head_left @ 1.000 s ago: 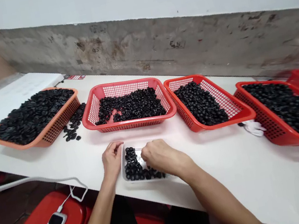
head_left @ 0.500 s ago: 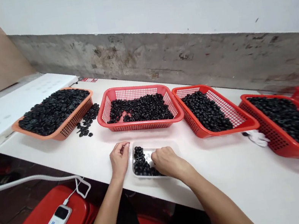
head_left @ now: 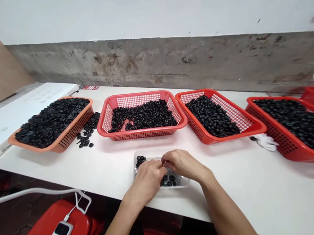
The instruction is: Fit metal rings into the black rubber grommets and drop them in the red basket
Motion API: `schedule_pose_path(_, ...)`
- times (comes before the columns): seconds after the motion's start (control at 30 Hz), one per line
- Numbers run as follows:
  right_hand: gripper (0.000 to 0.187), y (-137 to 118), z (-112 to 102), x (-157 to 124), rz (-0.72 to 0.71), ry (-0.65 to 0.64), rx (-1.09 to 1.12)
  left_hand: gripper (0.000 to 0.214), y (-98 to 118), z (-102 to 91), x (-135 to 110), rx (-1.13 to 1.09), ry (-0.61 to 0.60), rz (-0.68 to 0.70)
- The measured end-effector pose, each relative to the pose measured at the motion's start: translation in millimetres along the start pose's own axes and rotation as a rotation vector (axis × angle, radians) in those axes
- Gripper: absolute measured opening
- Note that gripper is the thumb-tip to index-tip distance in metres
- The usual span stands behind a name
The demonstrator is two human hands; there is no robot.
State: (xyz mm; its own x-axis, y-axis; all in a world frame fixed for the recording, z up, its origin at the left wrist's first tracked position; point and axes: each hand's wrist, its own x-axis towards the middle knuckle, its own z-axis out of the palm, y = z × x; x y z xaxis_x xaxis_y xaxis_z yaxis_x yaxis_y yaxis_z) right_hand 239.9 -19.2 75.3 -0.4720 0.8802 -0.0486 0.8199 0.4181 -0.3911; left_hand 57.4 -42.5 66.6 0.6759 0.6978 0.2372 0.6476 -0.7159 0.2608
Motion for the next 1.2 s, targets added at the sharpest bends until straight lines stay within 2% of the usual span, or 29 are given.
schedule_pose_path(0.07,0.024,0,3,-1,-0.002,0.008,0.005,0.02,-1,1.7,12,-0.052,-0.152,0.033)
schedule_pose_path(0.13,0.024,1,4,-1,-0.004,0.027,0.022,0.019,-2,3.8,21,-0.108,-0.235,0.012)
schedule_pose_path(0.3,0.025,6,2,-1,-0.004,0.108,0.093,0.017,-3,2.2,27,-0.171,-0.254,-0.009)
schedule_pose_path(0.37,0.024,7,2,-1,-0.011,0.125,0.114,0.014,-6,-3.3,23,-0.261,-0.194,-0.037)
schedule_pose_path(0.43,0.022,6,2,-1,-0.044,0.108,0.135,0.014,-9,-8.9,16,-0.396,-0.056,-0.119)
schedule_pose_path(0.57,0.022,3,2,-1,-0.102,0.078,0.157,0.016,-11,-9.6,-3,-0.705,0.285,-0.427)
schedule_pose_path(0.67,0.028,1,4,2,-0.048,0.094,0.108,0.023,-8,-2.0,-10,-0.888,0.436,-0.599)
schedule_pose_path(0.77,0.027,-3,6,5,-0.017,0.049,0.029,0.026,-6,3.6,-10,-0.908,0.471,-0.637)
schedule_pose_path(0.97,0.027,-16,13,14,-0.041,-0.065,-0.12,0.023,-8,4.8,-11,-0.872,0.457,-0.602)
schedule_pose_path(1.2,0.021,-19,24,18,-0.032,-0.12,-0.222,0.022,-9,7.2,-13,-0.829,0.453,-0.582)
